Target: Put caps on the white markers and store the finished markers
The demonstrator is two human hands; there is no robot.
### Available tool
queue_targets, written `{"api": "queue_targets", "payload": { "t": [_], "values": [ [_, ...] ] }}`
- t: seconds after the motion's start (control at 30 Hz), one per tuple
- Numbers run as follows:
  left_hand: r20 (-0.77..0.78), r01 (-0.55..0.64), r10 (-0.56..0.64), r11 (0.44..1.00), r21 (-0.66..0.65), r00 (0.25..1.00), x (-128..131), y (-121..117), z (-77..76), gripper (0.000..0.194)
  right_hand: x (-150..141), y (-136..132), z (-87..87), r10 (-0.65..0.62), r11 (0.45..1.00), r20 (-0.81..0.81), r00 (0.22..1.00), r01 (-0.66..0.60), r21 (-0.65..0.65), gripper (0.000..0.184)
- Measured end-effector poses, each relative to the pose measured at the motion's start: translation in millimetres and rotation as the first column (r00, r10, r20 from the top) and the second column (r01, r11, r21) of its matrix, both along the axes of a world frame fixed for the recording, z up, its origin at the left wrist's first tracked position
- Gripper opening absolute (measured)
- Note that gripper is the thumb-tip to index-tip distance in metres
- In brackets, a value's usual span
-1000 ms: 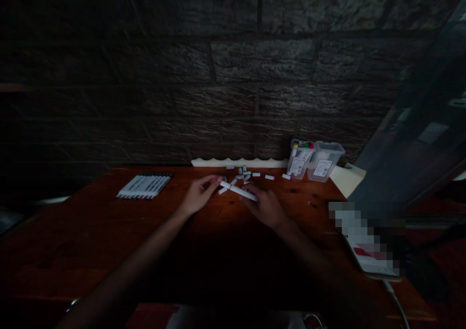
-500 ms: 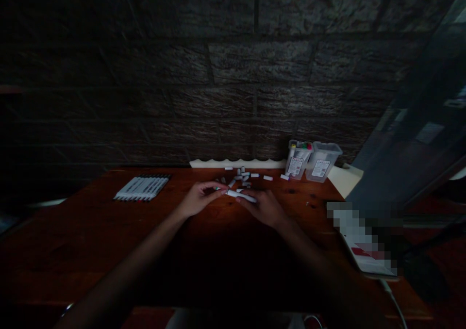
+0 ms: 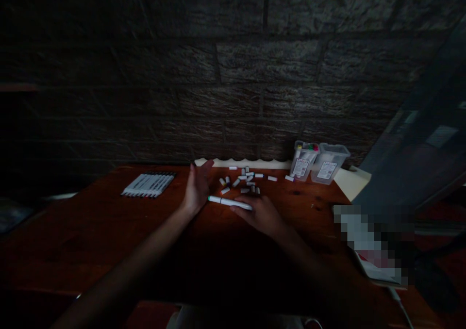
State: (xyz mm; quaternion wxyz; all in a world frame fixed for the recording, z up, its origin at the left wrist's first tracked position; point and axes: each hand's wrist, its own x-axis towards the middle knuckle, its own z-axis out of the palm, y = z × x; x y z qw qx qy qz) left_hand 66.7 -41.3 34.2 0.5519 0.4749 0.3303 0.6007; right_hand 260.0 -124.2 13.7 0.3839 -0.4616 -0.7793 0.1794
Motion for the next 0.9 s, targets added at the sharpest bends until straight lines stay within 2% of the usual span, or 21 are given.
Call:
{"api": "queue_targets", "payload": {
  "t": [0.13,0.23,0.37,0.53,0.67,0.77,0.9],
  "values": [
    [-0.01,0.269,-0.269,0.962,0.055,0.963,11.4,-16.0,-7.9,0.068,-2.8,-2.5,3.1,0.014,1.0,0.017,1.0,-0.014,0.023,0.023],
    [-0.061,0.331,-0.326,0.935,0.125,0.943,13.3,-23.4,-12.0,0.069,-1.4,-5.2,5.4,0.054,0.999,0.039,0.998,-0.054,-0.01,0.024],
    [-0.179,0.32,-0.286,0.927,0.198,0.941,8.9,-24.3,-14.6,0.067,-6.4,-9.4,5.9,0.044,0.999,0.029,0.999,-0.043,-0.03,0.027],
    [-0.261,0.319,-0.269,0.932,0.173,0.927,7.9,-22.0,-18.3,0.065,-10.3,-12.1,6.6,0.038,0.995,-0.003,0.999,-0.038,-0.089,0.031],
    [-0.193,0.303,-0.278,0.946,0.113,0.941,11.6,-18.5,-14.4,0.064,-8.7,-8.0,5.7,0.012,0.992,-0.038,0.999,-0.017,-0.129,0.031],
    [-0.121,0.219,-0.208,0.971,0.091,0.971,11.9,-13.5,-8.3,0.069,-10.7,-3.0,4.0,-0.036,0.992,-0.078,0.996,0.026,-0.126,0.028],
    [-0.07,0.152,-0.145,0.982,0.109,0.987,8.3,-7.7,-5.1,0.07,-9.9,1.1,2.9,-0.005,0.995,-0.142,0.99,-0.01,-0.099,0.023]
  ]
}}
